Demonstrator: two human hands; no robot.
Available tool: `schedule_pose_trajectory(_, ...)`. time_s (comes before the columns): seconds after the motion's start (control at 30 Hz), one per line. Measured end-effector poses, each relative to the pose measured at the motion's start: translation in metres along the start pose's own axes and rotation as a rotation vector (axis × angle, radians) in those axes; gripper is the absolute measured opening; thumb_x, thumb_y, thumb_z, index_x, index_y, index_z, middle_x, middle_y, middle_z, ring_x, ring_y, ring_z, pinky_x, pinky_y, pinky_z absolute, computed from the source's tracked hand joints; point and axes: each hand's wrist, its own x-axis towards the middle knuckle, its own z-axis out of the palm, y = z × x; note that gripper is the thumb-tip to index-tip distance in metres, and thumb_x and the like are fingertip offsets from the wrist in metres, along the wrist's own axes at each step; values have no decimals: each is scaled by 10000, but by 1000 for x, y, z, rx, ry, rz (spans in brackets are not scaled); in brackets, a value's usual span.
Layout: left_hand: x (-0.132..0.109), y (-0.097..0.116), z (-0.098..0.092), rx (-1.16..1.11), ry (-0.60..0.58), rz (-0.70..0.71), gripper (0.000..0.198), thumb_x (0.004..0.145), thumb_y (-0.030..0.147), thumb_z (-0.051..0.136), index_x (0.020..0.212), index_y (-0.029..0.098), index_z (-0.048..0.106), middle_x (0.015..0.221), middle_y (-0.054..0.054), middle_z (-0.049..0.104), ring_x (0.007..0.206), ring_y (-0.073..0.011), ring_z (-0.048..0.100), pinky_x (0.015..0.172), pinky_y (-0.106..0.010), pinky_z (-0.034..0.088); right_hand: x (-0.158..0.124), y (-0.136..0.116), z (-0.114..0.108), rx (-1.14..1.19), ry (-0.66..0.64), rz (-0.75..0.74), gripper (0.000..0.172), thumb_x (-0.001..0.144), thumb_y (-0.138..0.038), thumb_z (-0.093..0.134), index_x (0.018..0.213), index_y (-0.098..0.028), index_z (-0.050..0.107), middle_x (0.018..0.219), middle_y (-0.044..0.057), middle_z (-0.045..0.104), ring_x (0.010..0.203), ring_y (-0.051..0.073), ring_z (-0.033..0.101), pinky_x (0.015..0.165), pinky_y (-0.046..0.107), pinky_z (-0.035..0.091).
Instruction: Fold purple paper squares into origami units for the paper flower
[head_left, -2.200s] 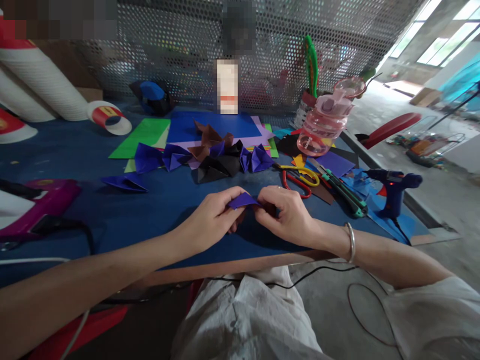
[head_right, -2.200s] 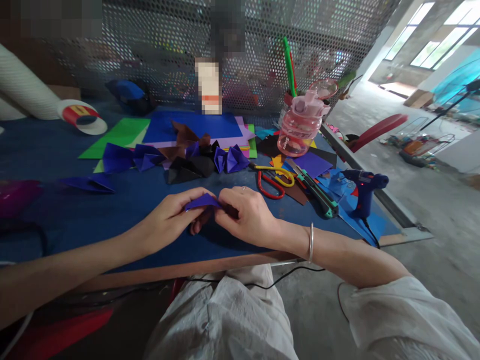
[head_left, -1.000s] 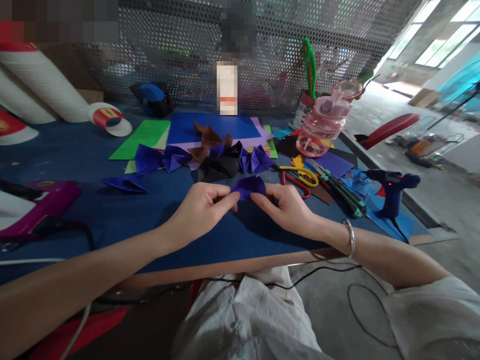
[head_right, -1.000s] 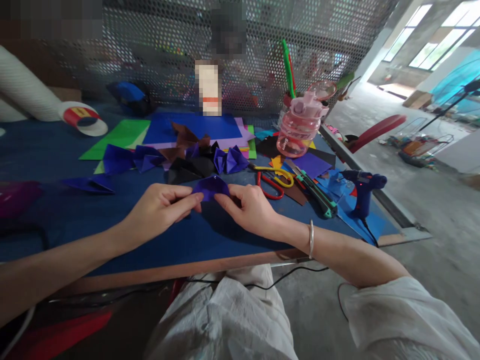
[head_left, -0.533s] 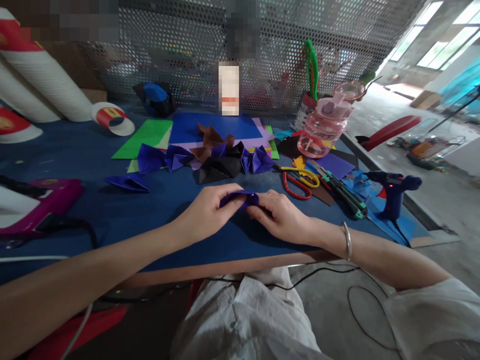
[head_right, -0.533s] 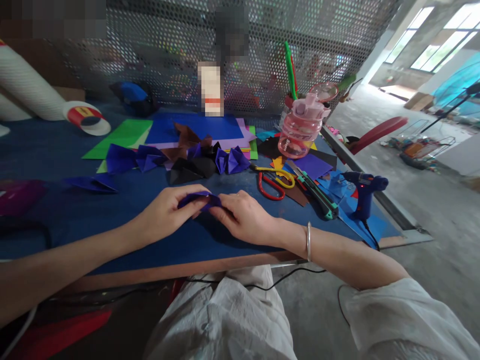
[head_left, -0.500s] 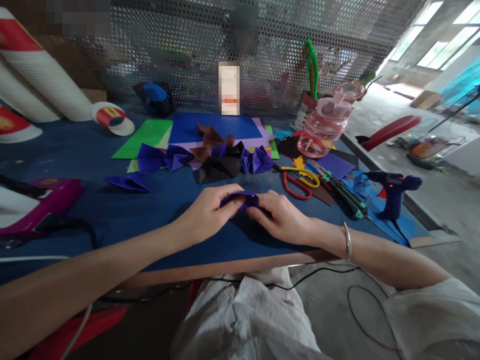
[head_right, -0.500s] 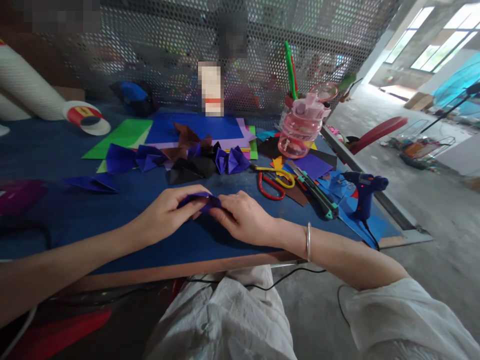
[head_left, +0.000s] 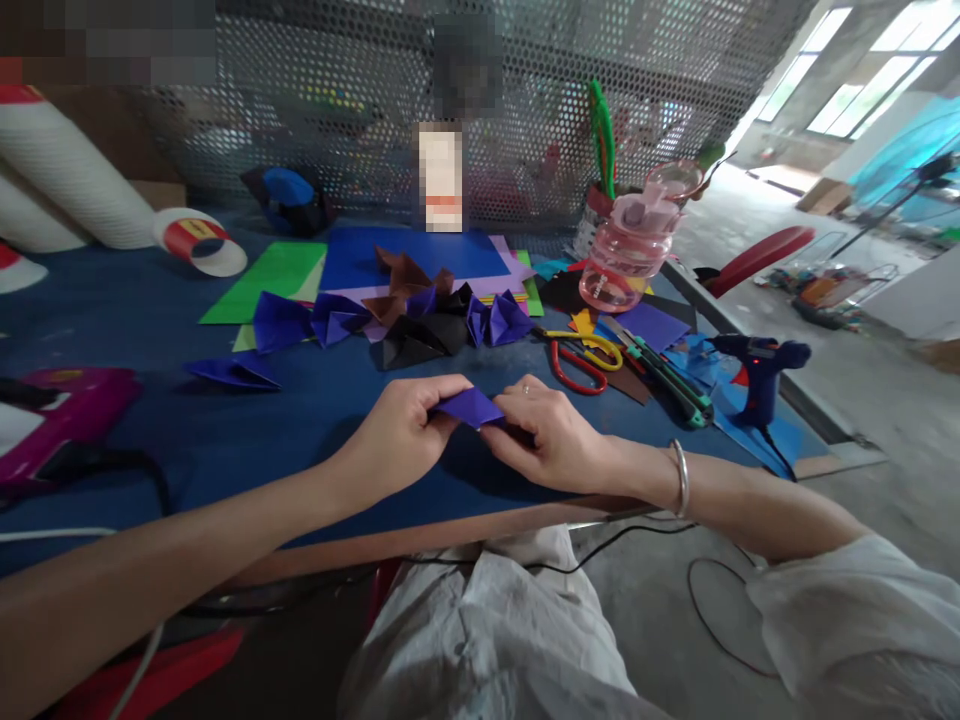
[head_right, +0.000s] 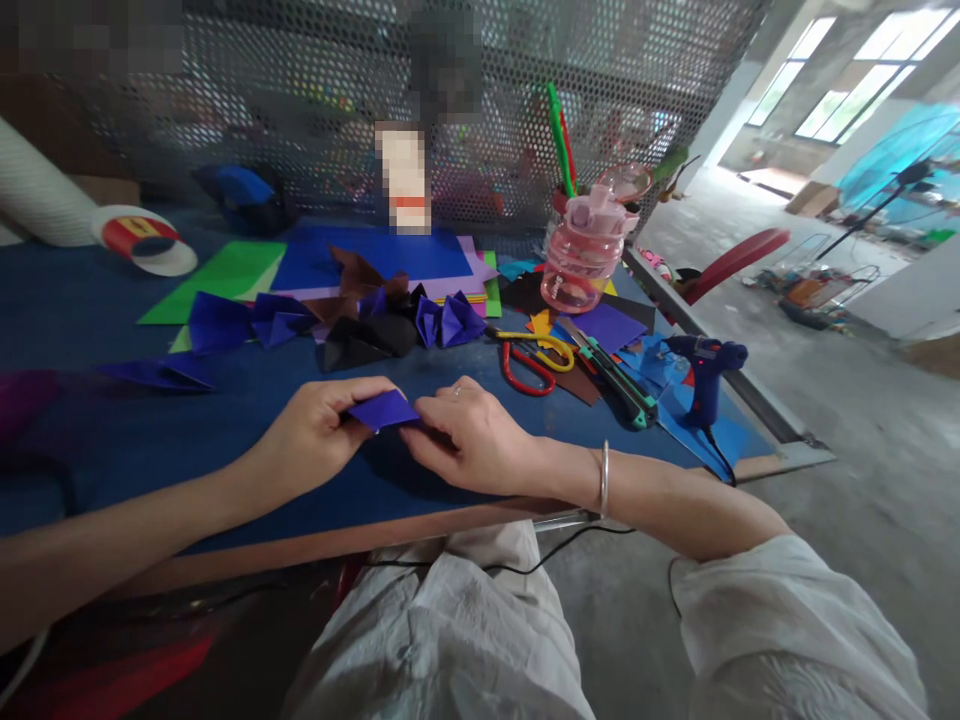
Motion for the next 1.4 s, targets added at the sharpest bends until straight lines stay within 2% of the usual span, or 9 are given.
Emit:
schedule_pose_trajectory(0.27,-1,-5,1,42,61,-17,397,954,457,533,653,211,613,562,32,581,529,-132,507,532,-260,369,2,6,-1,117,28,86,268,1062,-231,520,808,-193,598,627,-67,516,552,86,427,634,262,354)
schedule_pose_trajectory(0.43,-5,-2,4,49,49,-16,375,969,451,507,741,212,683,561,34,584,527,-141,500,532,-270,359,2,4,-2,152,15,83,278,1036,-210,529,761,-210,569,592,-71,503,548,92,426,627,257,369)
schedule_pose_trajectory(0.57,-2,-6,2,52,50,-42,398,973,494,512,745,210,672,620,20,640,582,-152,569,579,-272,403,1,7,-4,117,-44,176,286,1086,-296,512,854,-200,648,715,-20,651,612,113,504,665,271,394)
schedule_pose_trajectory(0.77,4,-12,-3,44,79,-75,403,983,516,533,726,217,615,604,26,601,543,-132,521,548,-264,391,11,10,-18,-234,-211,271,400,1151,-333,436,820,-198,615,750,9,663,670,140,560,732,298,405)
schedule_pose_trajectory(0.9,4,-14,-8,32,93,-106,422,981,513,534,685,219,587,596,18,613,515,-125,523,516,-261,386,18,20,-50,-537,-257,442,231,1100,-247,491,1008,-170,688,1052,122,747,999,248,673,869,353,416)
schedule_pose_trajectory(1.0,3,-14,-9,21,87,-112,428,971,527,538,685,214,597,599,14,624,509,-120,529,510,-256,391,16,35,-75,-717,-284,626,168,1025,-169,538,1061,-133,698,1170,211,745,1088,319,683,869,371,417)
schedule_pose_trajectory(1.13,3,-16,-10,6,68,-108,439,962,546,548,687,210,611,603,8,636,498,-117,525,495,-252,386,7,49,-88,-743,-396,732,148,995,-183,587,1098,-133,681,1092,195,774,974,318,719,747,349,408)
schedule_pose_trajectory(1.3,3,-17,-12,-4,60,-113,448,961,553,553,680,209,610,595,2,635,484,-118,511,483,-251,379,4,49,-85,-713,-454,709,287,989,-172,594,1271,-122,613,1229,189,745,1096,306,713,811,331,444)
schedule_pose_trajectory(1.4,3,-18,-13,-6,59,-113,453,951,575,563,690,208,617,594,0,636,488,-122,516,482,-247,388,4,45,-83,-690,-446,706,352,957,-192,645,1299,-129,591,1180,165,754,1038,291,721,790,322,443)
